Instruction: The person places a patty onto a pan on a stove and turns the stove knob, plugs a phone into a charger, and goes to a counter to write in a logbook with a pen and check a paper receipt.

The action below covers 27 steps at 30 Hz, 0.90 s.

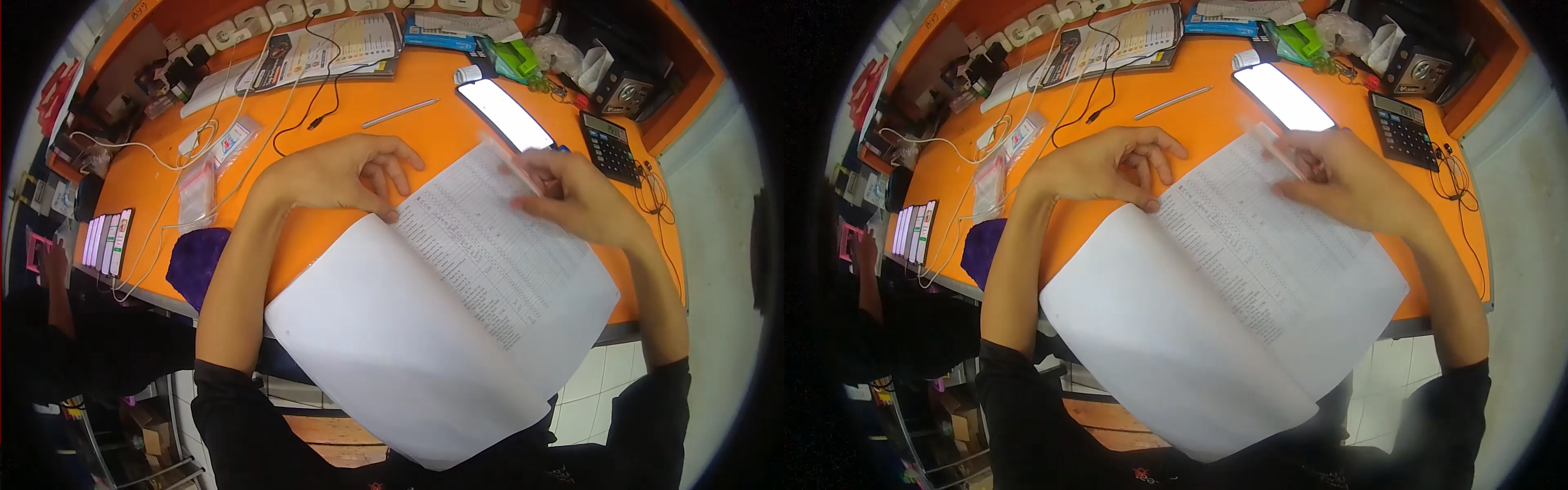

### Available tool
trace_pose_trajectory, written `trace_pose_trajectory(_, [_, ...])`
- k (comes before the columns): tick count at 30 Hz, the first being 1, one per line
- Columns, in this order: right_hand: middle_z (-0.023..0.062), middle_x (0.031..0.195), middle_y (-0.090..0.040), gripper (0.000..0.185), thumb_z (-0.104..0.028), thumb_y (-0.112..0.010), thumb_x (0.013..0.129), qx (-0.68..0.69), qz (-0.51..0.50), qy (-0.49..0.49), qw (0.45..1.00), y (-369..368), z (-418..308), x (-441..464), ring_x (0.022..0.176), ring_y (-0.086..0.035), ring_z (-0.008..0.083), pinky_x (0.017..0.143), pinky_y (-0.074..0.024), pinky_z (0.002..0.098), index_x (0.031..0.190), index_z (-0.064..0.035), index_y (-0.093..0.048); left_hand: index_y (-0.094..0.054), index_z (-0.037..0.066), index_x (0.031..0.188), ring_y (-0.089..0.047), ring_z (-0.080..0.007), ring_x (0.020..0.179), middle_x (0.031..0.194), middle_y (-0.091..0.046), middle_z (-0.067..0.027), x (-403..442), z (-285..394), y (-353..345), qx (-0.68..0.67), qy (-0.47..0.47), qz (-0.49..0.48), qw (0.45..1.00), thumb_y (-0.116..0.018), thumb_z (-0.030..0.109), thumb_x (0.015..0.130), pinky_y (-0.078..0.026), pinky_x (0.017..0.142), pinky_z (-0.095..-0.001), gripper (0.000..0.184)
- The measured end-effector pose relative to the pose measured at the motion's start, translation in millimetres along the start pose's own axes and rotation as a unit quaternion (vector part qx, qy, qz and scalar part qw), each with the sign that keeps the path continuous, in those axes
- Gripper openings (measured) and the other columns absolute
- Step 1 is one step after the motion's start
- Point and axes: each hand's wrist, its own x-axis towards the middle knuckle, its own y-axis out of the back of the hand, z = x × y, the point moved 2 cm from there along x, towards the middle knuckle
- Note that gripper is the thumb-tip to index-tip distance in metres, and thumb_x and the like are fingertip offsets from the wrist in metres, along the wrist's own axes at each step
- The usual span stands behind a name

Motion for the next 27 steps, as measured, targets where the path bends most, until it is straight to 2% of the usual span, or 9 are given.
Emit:
trace_pose_trajectory(4, [0.0144, 0.082, -0.070, 0.032, -0.026, -0.069, 0.103, -0.163, 0.002, 0.022, 0.986, 21, 2, -5, 0.064, -0.062, 0.0230, 0.067, -0.0507, 0.0351, 0.117, 0.0033, -0.069, -0.062, 0.005, 0.143, -0.070, -0.0108, 0.084, 0.111, -0.073, -0.0054, 1, -4, 1, -0.027, -0.010, -0.016, 0.999, -0.080, -0.003, 0.085, -0.057, 0.083, -0.0259, 0.060])
trace_pose_trajectory(6, [0.0157, 0.087, -0.072, 0.019, -0.013, -0.064, 0.105, -0.196, 0.031, -0.080, 0.977, 31, 16, -1, 0.071, -0.067, 0.0217, 0.066, -0.0501, 0.0349, 0.114, 0.0040, -0.068, -0.063, 0.005, 0.143, -0.069, -0.0103, 0.083, 0.111, -0.073, -0.0049, 1, -4, 0, -0.015, -0.015, -0.023, 1.000, -0.079, -0.002, 0.087, -0.057, 0.082, -0.0251, 0.058])
trace_pose_trajectory(9, [0.0166, 0.089, -0.074, 0.014, -0.012, -0.063, 0.105, -0.209, -0.017, -0.191, 0.959, 27, 8, -2, 0.070, -0.068, 0.0235, 0.066, -0.0501, 0.0373, 0.104, 0.0026, -0.064, -0.064, 0.006, 0.143, -0.067, -0.0095, 0.082, 0.112, -0.072, -0.0041, -1, 1, 2, 0.012, -0.015, -0.034, 0.999, -0.078, 0.001, 0.091, -0.057, 0.081, -0.0238, 0.054])
trace_pose_trajectory(12, [0.0216, 0.084, -0.074, 0.021, -0.020, -0.062, 0.106, -0.211, -0.027, -0.174, 0.961, 23, 11, -8, 0.076, -0.074, 0.0347, 0.072, -0.0554, 0.0424, 0.106, 0.0011, -0.061, -0.064, 0.006, 0.143, -0.065, -0.0095, 0.084, 0.112, -0.072, -0.0038, 0, -6, 3, -0.028, 0.010, -0.034, 0.999, -0.078, 0.006, 0.094, -0.056, 0.080, -0.0234, 0.051])
trace_pose_trajectory(15, [0.0235, 0.083, -0.073, 0.019, -0.016, -0.060, 0.106, -0.277, -0.004, -0.125, 0.953, 21, 29, -15, 0.076, -0.074, 0.0372, 0.072, -0.0550, 0.0441, 0.114, 0.0007, -0.058, -0.064, 0.005, 0.143, -0.065, -0.0102, 0.088, 0.113, -0.071, -0.0044, 1, -8, 2, -0.045, -0.001, -0.034, 0.998, -0.080, 0.008, 0.093, -0.056, 0.080, -0.0240, 0.053])
trace_pose_trajectory(19, [0.0226, 0.087, -0.074, 0.022, -0.016, -0.061, 0.106, -0.297, 0.020, -0.210, 0.931, 32, 13, -14, 0.074, -0.075, 0.0313, 0.070, -0.0549, 0.0436, 0.117, 0.0010, -0.056, -0.062, 0.003, 0.144, -0.067, -0.0117, 0.089, 0.115, -0.071, -0.0063, -2, -4, 3, -0.016, -0.026, -0.044, 0.999, -0.084, 0.007, 0.089, -0.057, 0.081, -0.0251, 0.060])
trace_pose_trajectory(22, [0.0167, 0.087, -0.074, 0.028, -0.011, -0.069, 0.101, -0.168, 0.109, -0.158, 0.967, 34, -2, -2, 0.082, -0.078, 0.0230, 0.070, -0.0566, 0.0329, 0.125, -0.0049, -0.056, -0.062, 0.003, 0.143, -0.068, -0.0125, 0.088, 0.115, -0.071, -0.0077, -1, -9, 4, -0.037, -0.028, -0.043, 0.998, -0.086, 0.005, 0.086, -0.057, 0.081, -0.0254, 0.062])
trace_pose_trajectory(25, [0.0137, 0.095, -0.075, 0.035, -0.013, -0.073, 0.099, 0.136, 0.092, -0.050, 0.985, 16, -22, 27, 0.088, -0.079, 0.0226, 0.075, -0.0627, 0.0320, 0.129, -0.0014, -0.058, -0.064, 0.003, 0.135, -0.069, -0.0123, 0.087, 0.115, -0.071, -0.0080, -2, -1, 3, -0.039, -0.007, -0.034, 0.999, -0.086, 0.003, 0.084, -0.057, 0.080, -0.0257, 0.056])
trace_pose_trajectory(27, [0.0101, 0.099, -0.075, 0.039, -0.022, -0.075, 0.101, 0.243, -0.006, -0.021, 0.970, -6, -29, 51, 0.082, -0.076, 0.0166, 0.076, -0.0637, 0.0309, 0.129, 0.0023, -0.060, -0.065, 0.004, 0.128, -0.068, -0.0117, 0.086, 0.114, -0.071, -0.0071, -2, 0, 2, -0.056, 0.005, -0.029, 0.998, -0.086, 0.002, 0.083, -0.056, 0.078, -0.0251, 0.051])
